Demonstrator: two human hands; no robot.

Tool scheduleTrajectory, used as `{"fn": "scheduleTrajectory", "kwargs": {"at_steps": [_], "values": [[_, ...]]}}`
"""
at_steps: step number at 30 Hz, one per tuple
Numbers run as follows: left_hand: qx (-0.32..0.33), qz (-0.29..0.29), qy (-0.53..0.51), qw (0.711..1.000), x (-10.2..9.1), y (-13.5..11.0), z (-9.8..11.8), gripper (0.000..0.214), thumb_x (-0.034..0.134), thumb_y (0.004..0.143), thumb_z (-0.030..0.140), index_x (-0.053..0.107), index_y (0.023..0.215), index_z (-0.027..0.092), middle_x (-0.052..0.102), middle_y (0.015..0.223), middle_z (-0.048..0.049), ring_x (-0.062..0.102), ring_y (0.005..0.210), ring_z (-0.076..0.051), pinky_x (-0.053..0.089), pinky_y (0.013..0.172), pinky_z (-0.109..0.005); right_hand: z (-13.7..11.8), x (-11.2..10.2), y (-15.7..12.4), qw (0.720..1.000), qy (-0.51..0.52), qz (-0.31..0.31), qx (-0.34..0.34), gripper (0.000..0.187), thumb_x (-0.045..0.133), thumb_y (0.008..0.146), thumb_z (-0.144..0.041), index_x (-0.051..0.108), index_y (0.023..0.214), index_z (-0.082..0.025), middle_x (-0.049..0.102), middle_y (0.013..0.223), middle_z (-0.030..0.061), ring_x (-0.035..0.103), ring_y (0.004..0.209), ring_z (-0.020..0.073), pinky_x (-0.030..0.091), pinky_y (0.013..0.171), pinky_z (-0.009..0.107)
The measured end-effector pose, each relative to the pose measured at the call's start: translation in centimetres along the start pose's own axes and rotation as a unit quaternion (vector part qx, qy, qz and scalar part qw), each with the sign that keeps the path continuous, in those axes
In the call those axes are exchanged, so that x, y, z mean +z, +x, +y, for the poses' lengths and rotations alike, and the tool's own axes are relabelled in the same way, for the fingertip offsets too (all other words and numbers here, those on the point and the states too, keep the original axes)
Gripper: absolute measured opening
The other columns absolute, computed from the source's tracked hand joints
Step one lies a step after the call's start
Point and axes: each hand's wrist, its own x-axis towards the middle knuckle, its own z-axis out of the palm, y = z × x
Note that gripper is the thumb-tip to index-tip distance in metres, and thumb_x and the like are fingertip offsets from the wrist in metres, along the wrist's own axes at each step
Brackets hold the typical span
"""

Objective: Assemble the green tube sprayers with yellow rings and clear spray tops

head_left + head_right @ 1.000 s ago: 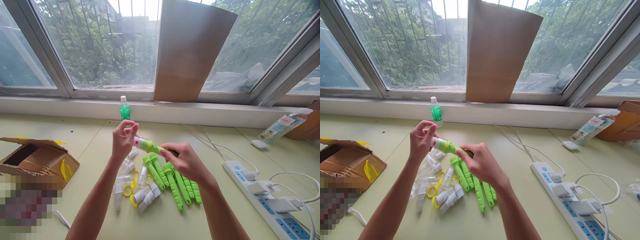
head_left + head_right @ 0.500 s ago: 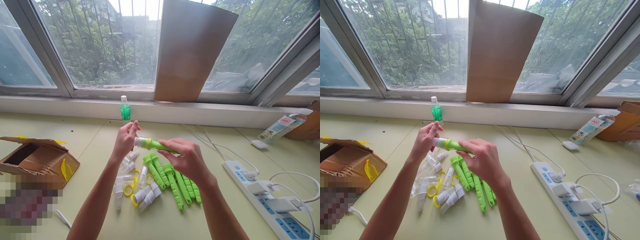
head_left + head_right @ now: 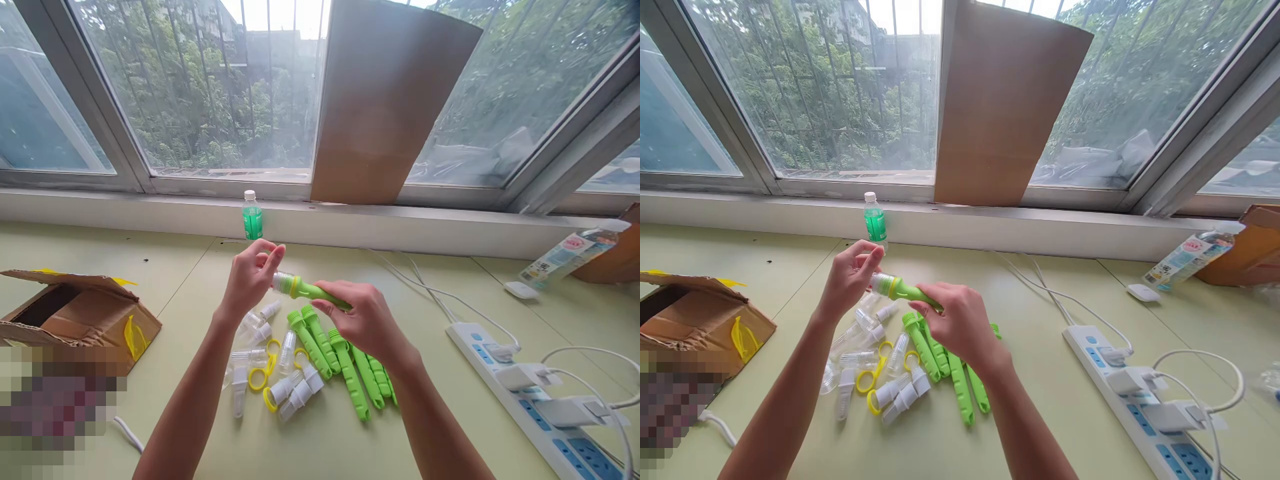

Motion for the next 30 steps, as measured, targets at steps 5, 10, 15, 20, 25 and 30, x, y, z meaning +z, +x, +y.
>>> {"fn": "scheduleTrajectory", "kwargs": {"at_steps": [5, 10, 15, 20, 25, 30], "values": [[-0.094, -0.048, 0.042, 0.994, 0.4, 0.4, -0.6, 0.053, 0.034, 0.091, 0.063, 0.061, 0.079, 0.019, 0.056, 0.055, 0.0001, 0.052, 0.047, -0.012, 0.037, 0.043, -0.021, 0.4, 0.7, -0.1, 0.985, -0.134, 0.058, -0.094, 0.022, 0.061, 0.089, -0.025, 0.071, 0.108, -0.022, 0.072, 0.089, 0.0027, 0.058, 0.074, 0.017, 0.036, 0.067, 0.028], [-0.032, 0.057, 0.118, 0.991, 0.9, 0.0, -0.7, 0.043, 0.042, 0.092, 0.056, 0.058, 0.074, 0.02, 0.035, 0.039, 0.0069, 0.033, 0.035, -0.008, 0.025, 0.039, -0.021, 0.1, 1.3, -0.3, 0.976, -0.177, 0.054, -0.116, 0.025, 0.055, 0.092, -0.029, 0.069, 0.109, -0.018, 0.069, 0.079, 0.0037, 0.054, 0.065, 0.0156, 0.031, 0.059, 0.029], [0.16, 0.159, 0.153, 0.962, 0.5, -0.3, -1.3, 0.029, 0.047, 0.093, 0.038, 0.061, 0.076, 0.019, 0.05, 0.045, 0.0051, 0.045, 0.037, -0.007, 0.032, 0.043, -0.019, -0.3, 1.1, -0.1, 0.993, -0.092, -0.004, -0.07, 0.026, 0.049, 0.095, -0.031, 0.069, 0.104, -0.017, 0.062, 0.068, 0.0015, 0.048, 0.057, 0.0132, 0.029, 0.055, 0.027], [0.358, 0.215, 0.161, 0.894, 0.8, -0.7, -1.9, 0.021, 0.054, 0.087, 0.026, 0.059, 0.069, 0.019, 0.054, 0.044, 0.0046, 0.048, 0.036, -0.007, 0.036, 0.043, -0.019, 0.2, -0.1, 0.3, 0.992, 0.059, -0.103, -0.034, 0.036, 0.043, 0.097, -0.036, 0.073, 0.093, -0.018, 0.06, 0.064, -0.0014, 0.047, 0.055, 0.0115, 0.033, 0.051, 0.022], [0.167, 0.196, 0.073, 0.964, 1.9, -0.7, -0.5, 0.029, 0.049, 0.092, 0.042, 0.057, 0.076, 0.018, 0.056, 0.049, 0.0033, 0.052, 0.042, -0.008, 0.039, 0.044, -0.019, 0.8, -0.2, 0.1, 0.999, 0.02, 0.007, -0.029, 0.025, 0.06, 0.089, -0.03, 0.073, 0.108, -0.02, 0.068, 0.076, 0.0016, 0.054, 0.063, 0.0136, 0.039, 0.06, 0.025], [-0.064, 0.091, -0.1, 0.989, 1.2, 0.0, 0.2, 0.052, 0.034, 0.093, 0.059, 0.06, 0.076, 0.017, 0.056, 0.05, 0.0004, 0.048, 0.035, -0.01, 0.035, 0.033, -0.021, 0.6, 0.3, 0.0, 0.971, -0.143, 0.134, -0.139, 0.025, 0.06, 0.089, -0.021, 0.073, 0.11, -0.022, 0.072, 0.089, 0.004, 0.055, 0.07, 0.0164, 0.037, 0.065, 0.029]]}}
